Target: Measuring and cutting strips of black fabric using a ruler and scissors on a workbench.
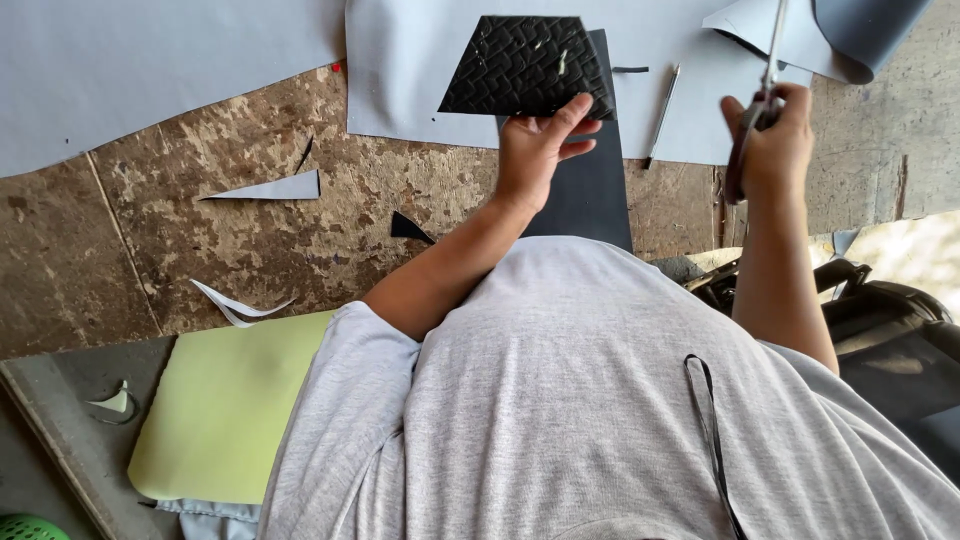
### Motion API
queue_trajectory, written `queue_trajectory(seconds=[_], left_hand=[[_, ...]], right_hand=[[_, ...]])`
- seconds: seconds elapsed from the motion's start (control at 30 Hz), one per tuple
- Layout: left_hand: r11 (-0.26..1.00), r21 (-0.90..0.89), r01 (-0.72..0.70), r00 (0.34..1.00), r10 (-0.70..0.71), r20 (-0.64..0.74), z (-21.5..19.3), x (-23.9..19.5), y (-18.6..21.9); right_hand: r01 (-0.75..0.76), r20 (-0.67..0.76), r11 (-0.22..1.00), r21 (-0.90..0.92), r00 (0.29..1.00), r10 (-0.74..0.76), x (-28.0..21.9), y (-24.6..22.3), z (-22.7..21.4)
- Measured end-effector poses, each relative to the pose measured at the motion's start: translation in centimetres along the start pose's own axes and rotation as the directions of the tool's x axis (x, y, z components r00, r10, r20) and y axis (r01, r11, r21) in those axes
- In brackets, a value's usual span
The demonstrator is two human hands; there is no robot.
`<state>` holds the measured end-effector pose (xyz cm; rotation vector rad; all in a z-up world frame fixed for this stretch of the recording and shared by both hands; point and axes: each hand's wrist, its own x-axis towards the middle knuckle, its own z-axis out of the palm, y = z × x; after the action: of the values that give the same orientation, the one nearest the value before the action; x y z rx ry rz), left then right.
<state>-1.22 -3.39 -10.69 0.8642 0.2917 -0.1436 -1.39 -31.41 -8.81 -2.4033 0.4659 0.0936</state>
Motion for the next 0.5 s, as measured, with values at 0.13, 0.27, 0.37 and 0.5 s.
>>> queue_trajectory(seconds=[0.13,0.27,0.37,0.5], left_hand=[[0.989,0.057,0.135,0.99,-0.133,-0.049,-2.7,0.8,-1.4],[0.993,0.022,0.117,0.993,-0.117,-0.019,-3.4,1.2,-2.3],[0.994,-0.036,0.102,0.995,-0.101,0.019,-3.5,1.6,-4.0],[0.998,-0.004,0.064,0.995,-0.064,0.077,-2.7,1.2,-5.5]], right_hand=[[-0.338,-0.066,0.941,0.013,0.939,0.339,2.8,8.2,0.7],[-0.372,-0.07,0.885,-0.281,0.927,0.368,4.5,13.0,2.0],[-0.297,-0.062,0.87,-0.393,0.953,0.297,3.3,7.7,3.0],[0.126,0.167,0.914,0.385,0.965,-0.203,1.5,-0.6,5.2]])
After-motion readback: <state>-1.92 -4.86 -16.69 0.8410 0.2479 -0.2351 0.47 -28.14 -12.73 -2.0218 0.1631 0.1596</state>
